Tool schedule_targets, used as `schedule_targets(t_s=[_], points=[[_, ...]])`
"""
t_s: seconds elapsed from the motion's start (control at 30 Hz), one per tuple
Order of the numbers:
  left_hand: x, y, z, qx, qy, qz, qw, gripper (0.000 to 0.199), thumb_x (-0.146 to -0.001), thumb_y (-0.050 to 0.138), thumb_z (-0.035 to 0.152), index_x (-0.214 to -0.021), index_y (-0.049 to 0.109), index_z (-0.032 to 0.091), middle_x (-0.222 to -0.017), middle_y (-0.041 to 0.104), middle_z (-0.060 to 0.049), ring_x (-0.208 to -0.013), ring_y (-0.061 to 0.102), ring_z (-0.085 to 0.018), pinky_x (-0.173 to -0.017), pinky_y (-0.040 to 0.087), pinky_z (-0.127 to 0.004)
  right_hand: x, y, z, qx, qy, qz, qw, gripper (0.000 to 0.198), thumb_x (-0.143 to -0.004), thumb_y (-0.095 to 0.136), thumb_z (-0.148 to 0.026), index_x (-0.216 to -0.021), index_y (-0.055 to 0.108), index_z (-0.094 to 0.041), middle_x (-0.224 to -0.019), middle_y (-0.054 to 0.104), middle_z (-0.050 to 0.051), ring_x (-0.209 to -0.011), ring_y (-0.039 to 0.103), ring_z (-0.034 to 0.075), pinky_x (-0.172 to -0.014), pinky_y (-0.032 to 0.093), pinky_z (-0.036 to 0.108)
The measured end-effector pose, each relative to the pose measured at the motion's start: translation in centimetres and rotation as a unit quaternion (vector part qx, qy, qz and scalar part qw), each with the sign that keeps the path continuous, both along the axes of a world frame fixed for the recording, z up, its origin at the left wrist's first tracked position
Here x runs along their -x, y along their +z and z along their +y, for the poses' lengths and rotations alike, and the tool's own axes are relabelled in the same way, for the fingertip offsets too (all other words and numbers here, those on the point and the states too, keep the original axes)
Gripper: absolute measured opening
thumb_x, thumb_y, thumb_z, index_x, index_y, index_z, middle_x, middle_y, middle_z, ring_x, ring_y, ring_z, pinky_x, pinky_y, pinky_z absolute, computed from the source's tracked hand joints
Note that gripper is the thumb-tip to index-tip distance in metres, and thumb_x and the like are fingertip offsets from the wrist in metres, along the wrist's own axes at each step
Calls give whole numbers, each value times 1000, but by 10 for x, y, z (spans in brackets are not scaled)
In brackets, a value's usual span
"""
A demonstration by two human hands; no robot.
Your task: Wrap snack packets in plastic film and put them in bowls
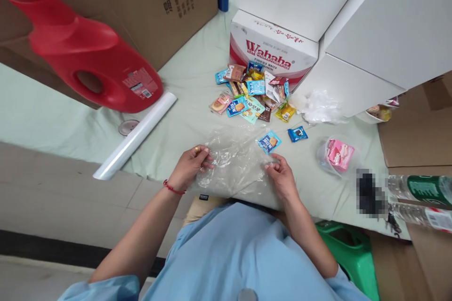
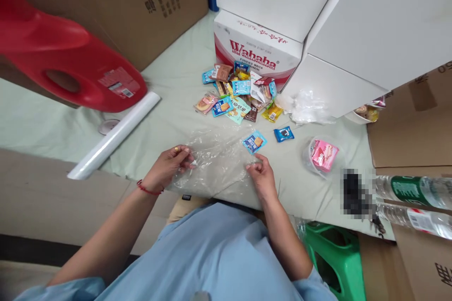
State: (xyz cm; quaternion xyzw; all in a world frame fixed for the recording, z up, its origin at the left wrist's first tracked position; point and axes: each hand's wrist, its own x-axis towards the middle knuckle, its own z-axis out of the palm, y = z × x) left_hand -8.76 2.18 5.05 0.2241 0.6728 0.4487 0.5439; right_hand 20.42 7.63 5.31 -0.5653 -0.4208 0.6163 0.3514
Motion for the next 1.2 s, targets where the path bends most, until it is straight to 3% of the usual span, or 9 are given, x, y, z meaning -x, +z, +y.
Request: schedule_targets(t_s=[0.2, 0.27, 0.37, 0.47, 0.57, 0.73, 0.9, 1.03, 1.2], points=[[29, 1, -8, 18, -29, 167, 985, 42, -68, 72, 52, -93, 64, 19, -73, 62, 0, -62, 60, -18, -55, 45, -28, -28, -6, 9, -52, -5, -37, 998, 55, -72, 80, -42, -117, 58, -21, -67, 55, -9, -60, 49, 12, -62, 39, 26], [24, 12, -8, -5, 3, 331, 944, 35, -73, 67, 43, -97, 65, 18, -85, 65, -4, -72, 62, -21, -69, 52, -35, -28, -7, 6, -63, 3, -46, 997, 53, -74, 79, -42, -118, 58, -21, -69, 56, -8, -62, 50, 13, -62, 39, 26], [-3, 31, -3, -96, 20, 534, 839, 26, -88, 54, 35, -101, 68, 17, -103, 67, -12, -94, 64, -26, -91, 52, -44, -23, -8, 2, -80, 16, -55, 995, 51, -76, 77, -42, -119, 58, -21, -71, 56, -7, -63, 50, 13, -62, 39, 26], [-34, 37, 6, -170, -115, 593, 779, 32, -100, 45, 36, -106, 71, 18, -112, 72, -13, -113, 63, -30, -100, 47, -48, -20, -8, 1, -89, 23, -60, 994, 49, -78, 76, -41, -119, 58, -22, -72, 55, -7, -64, 51, 14, -63, 41, 26], [-44, 20, 13, -157, -245, 613, 735, 38, -101, 46, 37, -124, 69, 18, -139, 65, -16, -139, 51, -34, -114, 36, -55, -28, -7, 4, -93, 19, -75, 993, 49, -78, 76, -43, -118, 57, -22, -70, 54, -7, -62, 50, 14, -63, 41, 27], [-20, -18, 8, -124, -333, 609, 709, 58, -102, 44, 47, -156, 44, 25, -167, 35, -14, -153, 35, -34, -123, 12, -67, -55, -11, 0, -89, 7, -122, 989, 51, -76, 77, -48, -116, 60, -19, -67, 56, -6, -60, 49, 14, -61, 39, 27], [-12, -21, 2, -149, -373, 591, 699, 71, -98, 45, 60, -160, 36, 26, -170, 23, -16, -156, 30, -36, -122, -3, -70, -72, -7, 2, -81, 23, -211, 974, 48, -78, 75, -56, -107, 68, -19, -73, 63, -1, -60, 49, 16, -59, 40, 29], [-8, -20, 3, -162, -396, 566, 705, 83, -91, 51, 69, -160, 37, 26, -171, 18, -18, -156, 26, -40, -120, -7, -73, -62, 20, 39, -179, 11, -320, 930, 35, -90, 64, -52, -105, 72, -21, -85, 69, 4, -64, 54, 18, -64, 44, 31], [-1, -22, 2, -184, -410, 555, 700, 88, -87, 56, 70, -162, 34, 28, -172, 17, -18, -157, 25, -40, -120, -9, -71, -7, 44, 115, -335, 152, -413, 833, 25, -95, 55, -35, -100, 74, -21, -95, 71, 8, -81, 62, 23, -79, 48, 35]])
